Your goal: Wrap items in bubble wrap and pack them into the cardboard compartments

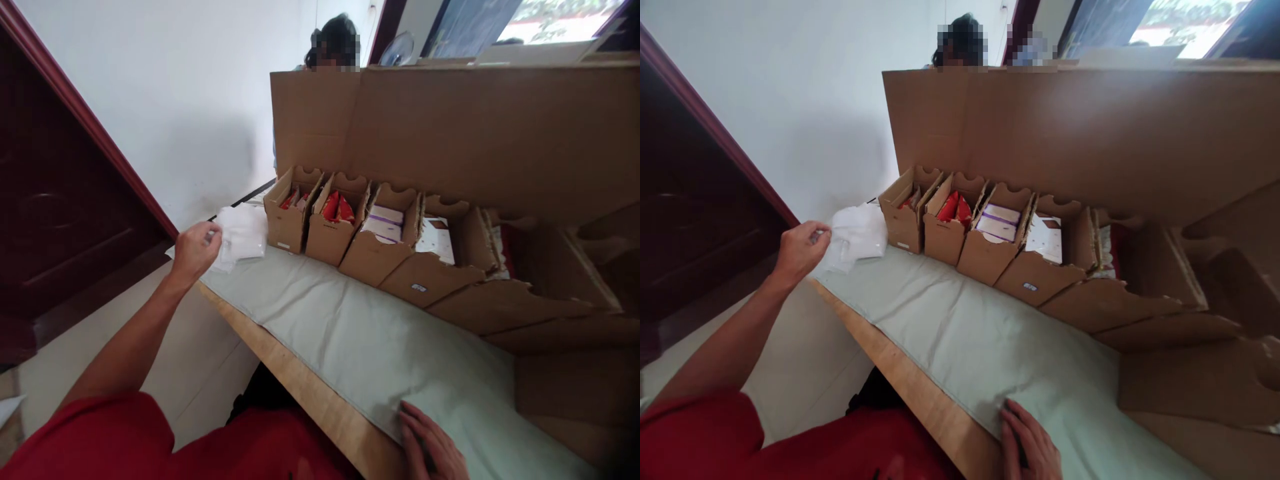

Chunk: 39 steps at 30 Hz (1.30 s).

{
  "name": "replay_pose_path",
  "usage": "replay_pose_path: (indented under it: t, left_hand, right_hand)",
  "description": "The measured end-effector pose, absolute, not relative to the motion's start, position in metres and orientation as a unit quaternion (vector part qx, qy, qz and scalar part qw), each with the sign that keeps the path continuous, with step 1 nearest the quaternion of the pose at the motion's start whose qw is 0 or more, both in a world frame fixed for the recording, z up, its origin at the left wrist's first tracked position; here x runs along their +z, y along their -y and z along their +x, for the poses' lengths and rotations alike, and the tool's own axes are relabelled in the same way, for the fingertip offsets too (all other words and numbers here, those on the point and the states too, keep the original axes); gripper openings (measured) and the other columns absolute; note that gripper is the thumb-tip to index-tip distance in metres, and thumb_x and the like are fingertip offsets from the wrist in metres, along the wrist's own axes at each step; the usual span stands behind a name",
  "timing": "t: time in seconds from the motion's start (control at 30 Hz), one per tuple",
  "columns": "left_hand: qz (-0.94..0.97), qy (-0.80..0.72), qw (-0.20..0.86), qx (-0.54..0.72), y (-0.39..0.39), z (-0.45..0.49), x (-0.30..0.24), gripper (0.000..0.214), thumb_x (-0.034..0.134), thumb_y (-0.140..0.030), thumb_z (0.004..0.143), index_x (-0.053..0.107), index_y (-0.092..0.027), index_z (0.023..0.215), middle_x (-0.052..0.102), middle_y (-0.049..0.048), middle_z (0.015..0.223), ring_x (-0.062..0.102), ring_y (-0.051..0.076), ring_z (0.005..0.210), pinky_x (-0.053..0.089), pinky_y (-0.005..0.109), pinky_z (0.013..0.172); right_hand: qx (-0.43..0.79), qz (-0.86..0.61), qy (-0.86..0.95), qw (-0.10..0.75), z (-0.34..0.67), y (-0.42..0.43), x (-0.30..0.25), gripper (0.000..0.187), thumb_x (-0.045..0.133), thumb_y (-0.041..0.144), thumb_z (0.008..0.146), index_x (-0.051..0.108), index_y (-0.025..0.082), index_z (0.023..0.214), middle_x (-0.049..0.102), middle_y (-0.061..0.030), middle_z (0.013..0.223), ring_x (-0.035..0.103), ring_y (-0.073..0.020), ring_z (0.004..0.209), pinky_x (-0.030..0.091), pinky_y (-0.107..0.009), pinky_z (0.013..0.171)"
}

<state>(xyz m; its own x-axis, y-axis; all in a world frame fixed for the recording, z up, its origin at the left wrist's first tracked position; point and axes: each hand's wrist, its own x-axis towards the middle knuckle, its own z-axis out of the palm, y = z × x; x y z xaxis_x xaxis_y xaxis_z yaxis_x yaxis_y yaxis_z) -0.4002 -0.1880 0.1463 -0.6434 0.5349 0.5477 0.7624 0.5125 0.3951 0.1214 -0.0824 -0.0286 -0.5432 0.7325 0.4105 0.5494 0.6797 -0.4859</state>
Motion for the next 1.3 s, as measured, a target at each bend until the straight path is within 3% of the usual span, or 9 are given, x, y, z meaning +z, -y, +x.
replay_pose_path:
  t: [0.2,0.37,0.5,0.63,0.83,0.93,1.03,1.17,1.3]
  left_hand:
    - [-0.494,0.762,-0.004,-0.419,0.216,-0.279,0.153,0.016,0.057,-0.030,0.085,0.070,-0.022,0.083,0.077,0.0044,0.093,0.070,0.019,0.078,0.056,0.030,0.069]
    - [-0.630,0.635,-0.251,-0.370,0.201,-0.231,0.152,0.013,0.059,-0.022,0.085,0.069,-0.022,0.078,0.077,0.0076,0.100,0.073,0.021,0.092,0.057,0.029,0.074]
    - [-0.717,0.514,-0.394,-0.259,0.182,-0.209,0.155,0.015,0.058,-0.015,0.084,0.071,-0.022,0.084,0.077,0.0063,0.102,0.073,0.020,0.091,0.056,0.027,0.076]
    - [-0.731,0.459,-0.461,-0.206,0.168,-0.198,0.170,0.019,0.060,-0.013,0.084,0.074,-0.024,0.089,0.079,0.0051,0.101,0.073,0.020,0.088,0.057,0.027,0.077]
    - [-0.697,0.517,-0.444,-0.224,0.136,-0.233,0.183,0.015,0.061,-0.030,0.087,0.074,-0.024,0.082,0.079,0.0056,0.097,0.073,0.019,0.081,0.056,0.028,0.071]
    - [-0.680,0.578,-0.414,-0.180,0.099,-0.249,0.161,0.023,0.061,-0.041,0.085,0.071,-0.021,0.081,0.075,0.0051,0.088,0.069,0.019,0.075,0.054,0.029,0.067]
    - [-0.685,0.637,-0.338,-0.107,0.059,-0.240,0.124,0.021,0.056,-0.034,0.086,0.071,-0.020,0.089,0.071,0.0035,0.080,0.065,0.020,0.075,0.054,0.032,0.071]
    - [-0.733,0.651,-0.122,-0.157,0.043,-0.205,0.073,0.032,0.055,-0.017,0.083,0.070,-0.018,0.112,0.070,0.0123,0.122,0.063,0.030,0.115,0.047,0.052,0.106]
    - [-0.819,0.534,-0.110,-0.179,0.068,-0.175,0.035,0.033,0.063,-0.023,0.088,0.070,-0.016,0.119,0.063,0.0165,0.139,0.053,0.034,0.133,0.044,0.054,0.112]
  right_hand:
    - [0.279,-0.279,0.853,0.343,0.037,0.105,0.001,0.029,0.053,0.029,0.100,0.067,0.027,0.126,0.073,-0.0114,0.125,0.071,-0.0291,0.113,0.062,-0.047,0.093]
    - [0.192,-0.266,0.852,0.409,-0.001,0.092,0.050,0.076,0.063,0.025,0.094,0.027,0.027,0.161,0.039,-0.0187,0.161,0.041,-0.0349,0.147,0.046,-0.057,0.111]
    - [0.135,-0.185,0.921,0.316,0.001,0.078,0.078,0.053,0.068,0.016,0.085,0.059,0.026,0.136,0.038,-0.0126,0.164,0.024,-0.0360,0.155,0.033,-0.058,0.118]
    - [0.189,-0.154,0.945,0.218,0.029,0.065,0.082,0.011,0.068,0.012,0.083,0.071,0.022,0.087,0.061,-0.0079,0.146,0.034,-0.0333,0.152,0.028,-0.057,0.119]
    - [0.307,-0.288,0.884,0.201,0.127,0.048,0.093,0.015,0.061,0.034,0.096,0.072,0.023,0.093,0.077,-0.0060,0.096,0.070,-0.0245,0.097,0.049,-0.043,0.096]
    - [0.388,-0.387,0.814,0.194,0.157,0.039,0.098,0.027,0.063,0.048,0.092,0.069,0.022,0.084,0.071,-0.0033,0.078,0.065,-0.0199,0.074,0.050,-0.032,0.072]
    - [0.495,-0.430,0.725,0.211,0.160,0.024,0.079,0.038,0.067,0.058,0.085,0.063,0.020,0.076,0.062,-0.0008,0.069,0.058,-0.0164,0.064,0.046,-0.028,0.061]
    - [0.561,-0.494,0.611,0.261,0.152,0.007,0.032,0.044,0.072,0.062,0.072,0.059,0.020,0.082,0.053,0.0037,0.060,0.047,-0.0119,0.050,0.036,-0.024,0.045]
    - [0.559,-0.514,0.540,0.364,0.154,0.006,0.004,0.052,0.075,0.055,0.071,0.058,0.021,0.106,0.052,0.0052,0.067,0.047,-0.0112,0.048,0.036,-0.023,0.040]
